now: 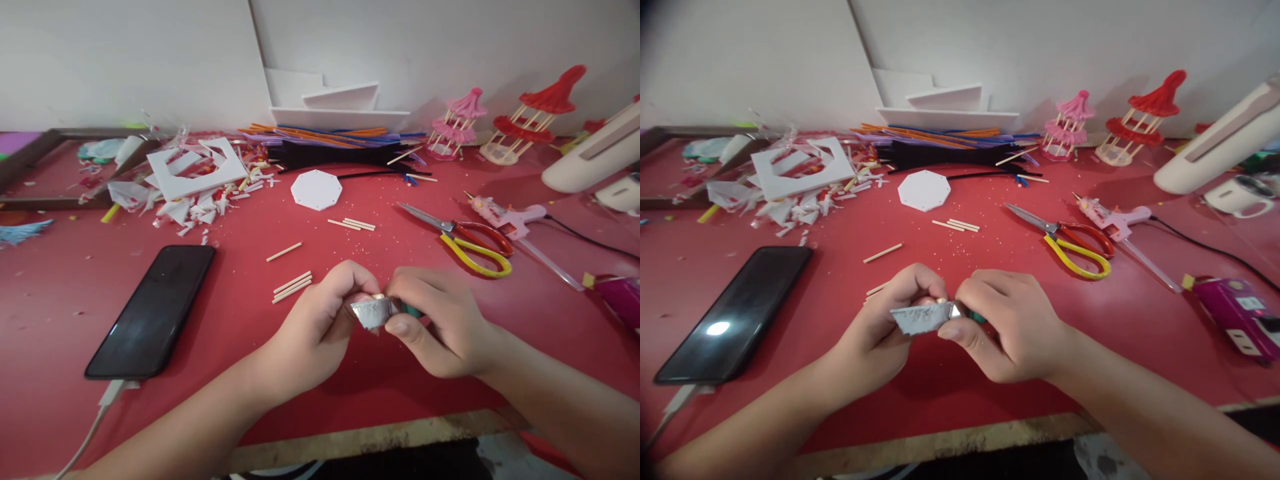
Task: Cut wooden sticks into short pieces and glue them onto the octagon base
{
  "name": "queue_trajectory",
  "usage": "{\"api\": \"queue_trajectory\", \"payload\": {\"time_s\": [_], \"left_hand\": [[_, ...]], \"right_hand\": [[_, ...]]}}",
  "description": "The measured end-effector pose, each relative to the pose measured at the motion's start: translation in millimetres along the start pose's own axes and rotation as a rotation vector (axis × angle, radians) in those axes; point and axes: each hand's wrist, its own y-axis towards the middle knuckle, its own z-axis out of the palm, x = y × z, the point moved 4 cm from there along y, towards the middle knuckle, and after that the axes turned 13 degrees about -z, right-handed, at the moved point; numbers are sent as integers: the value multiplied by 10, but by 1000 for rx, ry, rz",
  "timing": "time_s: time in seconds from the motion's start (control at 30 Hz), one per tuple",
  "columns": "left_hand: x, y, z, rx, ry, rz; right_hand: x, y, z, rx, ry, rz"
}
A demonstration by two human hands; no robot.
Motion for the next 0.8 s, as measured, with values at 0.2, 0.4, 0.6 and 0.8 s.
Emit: {"api": "queue_trajectory", "payload": {"time_s": [0.2, 0.4, 0.6, 0.8], "left_hand": [[17, -8, -9, -8, 24, -10], [14, -14, -4, -20, 46, -26], [-1, -5, -5, -45, 71, -42], [-8, -13, -8, -28, 65, -38]], "right_hand": [[-8, 0, 5, -3, 33, -9], [-18, 9, 11, -8, 24, -8], [-1, 12, 22, -18, 28, -18], [5, 9, 1, -9, 27, -9]]}}
